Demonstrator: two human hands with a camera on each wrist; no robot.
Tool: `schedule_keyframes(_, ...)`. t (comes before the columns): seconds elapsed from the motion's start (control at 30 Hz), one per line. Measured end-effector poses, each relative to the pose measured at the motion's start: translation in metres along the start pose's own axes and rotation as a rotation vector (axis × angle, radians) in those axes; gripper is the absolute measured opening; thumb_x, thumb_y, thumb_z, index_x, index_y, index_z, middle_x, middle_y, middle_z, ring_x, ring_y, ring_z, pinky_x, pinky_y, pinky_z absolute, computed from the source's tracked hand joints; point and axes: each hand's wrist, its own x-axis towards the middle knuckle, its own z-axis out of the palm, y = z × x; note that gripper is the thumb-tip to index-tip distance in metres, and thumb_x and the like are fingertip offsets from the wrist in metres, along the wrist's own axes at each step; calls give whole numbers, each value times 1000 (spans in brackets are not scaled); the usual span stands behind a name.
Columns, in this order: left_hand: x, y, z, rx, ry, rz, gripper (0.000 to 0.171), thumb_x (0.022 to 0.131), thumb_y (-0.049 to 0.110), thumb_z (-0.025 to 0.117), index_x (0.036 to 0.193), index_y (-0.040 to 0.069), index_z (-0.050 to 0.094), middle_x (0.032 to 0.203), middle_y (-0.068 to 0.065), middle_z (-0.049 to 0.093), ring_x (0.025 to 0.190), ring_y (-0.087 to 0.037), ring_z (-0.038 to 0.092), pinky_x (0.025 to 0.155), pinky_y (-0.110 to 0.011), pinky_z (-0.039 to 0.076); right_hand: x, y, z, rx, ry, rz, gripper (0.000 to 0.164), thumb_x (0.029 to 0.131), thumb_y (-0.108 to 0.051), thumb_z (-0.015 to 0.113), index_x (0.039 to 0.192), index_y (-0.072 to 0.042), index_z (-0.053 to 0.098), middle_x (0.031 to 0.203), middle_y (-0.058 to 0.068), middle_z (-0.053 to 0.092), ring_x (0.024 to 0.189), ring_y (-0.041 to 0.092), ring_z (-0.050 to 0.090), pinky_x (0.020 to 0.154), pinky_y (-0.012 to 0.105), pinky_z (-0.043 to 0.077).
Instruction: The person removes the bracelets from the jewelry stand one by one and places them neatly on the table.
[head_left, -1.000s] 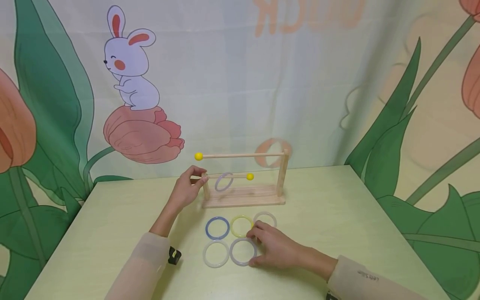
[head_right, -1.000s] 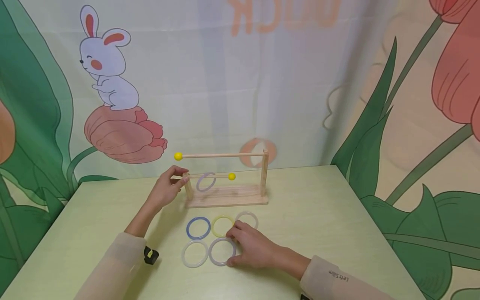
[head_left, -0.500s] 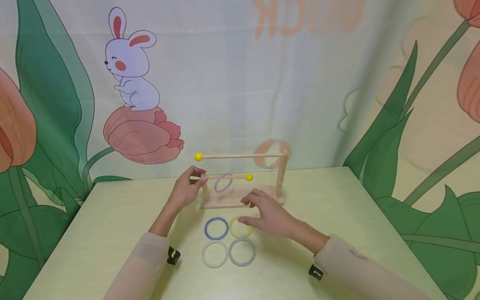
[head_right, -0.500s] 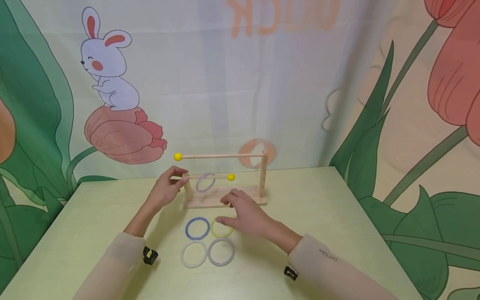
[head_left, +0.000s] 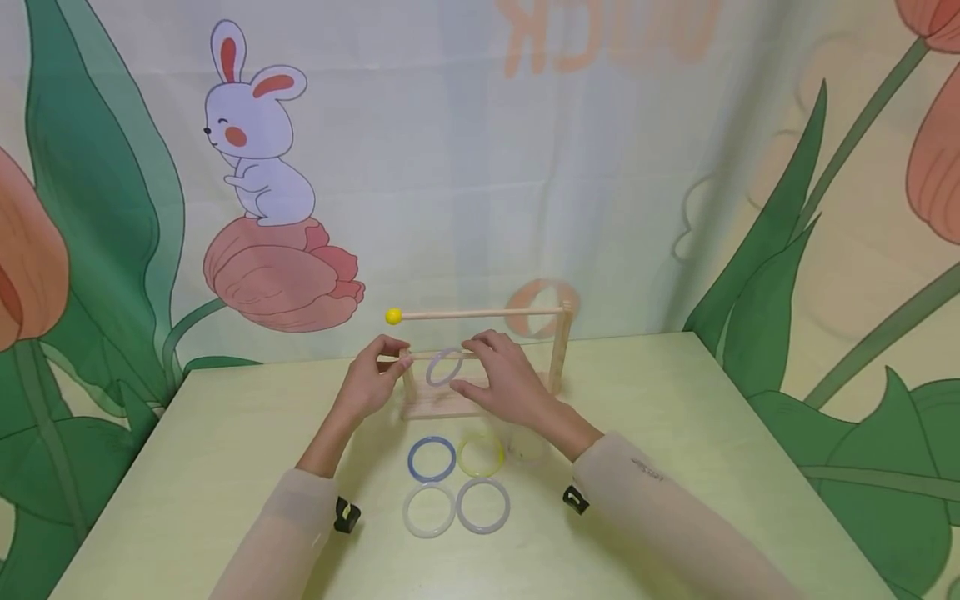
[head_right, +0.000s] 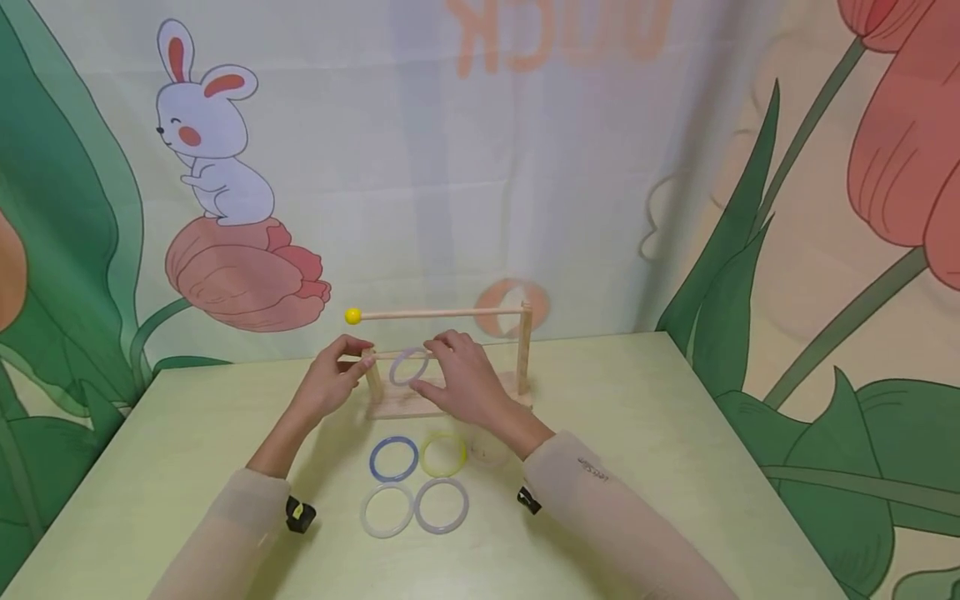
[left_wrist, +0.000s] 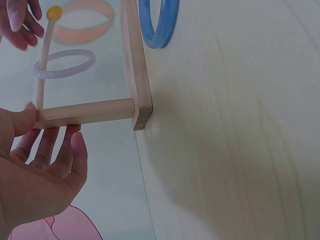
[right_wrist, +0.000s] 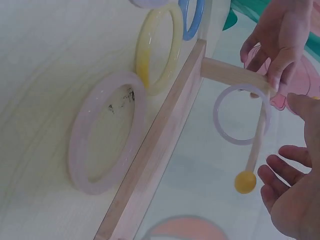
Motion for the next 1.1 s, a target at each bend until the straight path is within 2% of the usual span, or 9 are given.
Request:
schedule_keyframes(0.1, -1, -1, 0, -2, 2, 2, 30, 108, 22, 64, 135, 10, 61, 133, -15, 64, 124, -39, 66, 105, -54, 53, 8, 2, 9, -18, 3, 33, 60, 97, -43, 77, 139, -2, 64, 136, 13, 62, 126, 32, 57, 107, 50, 47)
schedule_keyframes(0.27, -2, -1, 0, -12, 1, 4, 32, 108, 23, 65, 136, 9, 61, 134, -15, 64, 124, -40, 66, 105, -55, 53, 16, 1, 18, -58, -2, 119, 60, 99, -48, 73, 137, -3, 66, 128, 13, 64, 117, 32, 61, 103, 51, 49)
schedule_keyframes(0.57, -6, -4, 4, -9, -22, -24, 32, 108, 25, 64, 137, 12, 61, 136, -14, 63, 126, -41, 64, 107, -57, 51, 20, -2, 35, -162, -105, 210, 71, 95, -68, 68, 132, -8, 67, 124, 10, 70, 116, 34, 62, 102, 54, 48)
schedule_keyframes(0.73, -6, -3, 6, -25, -20, -4, 33, 108, 24, 65, 137, 10, 61, 134, -15, 63, 125, -41, 65, 105, -58, 52, 24, -3, 38, -173, -78, 217, 73, 93, -71, 68, 133, -10, 67, 126, 9, 71, 116, 33, 62, 102, 57, 47)
schedule_keyframes(0.87, -6, -2, 5, -21, -17, -4, 31, 108, 23, 65, 136, 9, 62, 134, -15, 64, 124, -41, 65, 105, -58, 52, 30, -4, 39, -182, -88, 208, 74, 91, -71, 71, 134, -11, 67, 126, 7, 71, 116, 32, 61, 102, 57, 47)
schedule_keyframes(1.1, -3, -2, -1, -5, -5, 15, 31, 108, 22, 65, 136, 9, 61, 134, -16, 64, 124, -42, 65, 105, -57, 52, 41, -10, 38, -188, -89, 182, 68, 88, -66, 77, 131, -14, 67, 119, 2, 71, 110, 30, 60, 100, 58, 46)
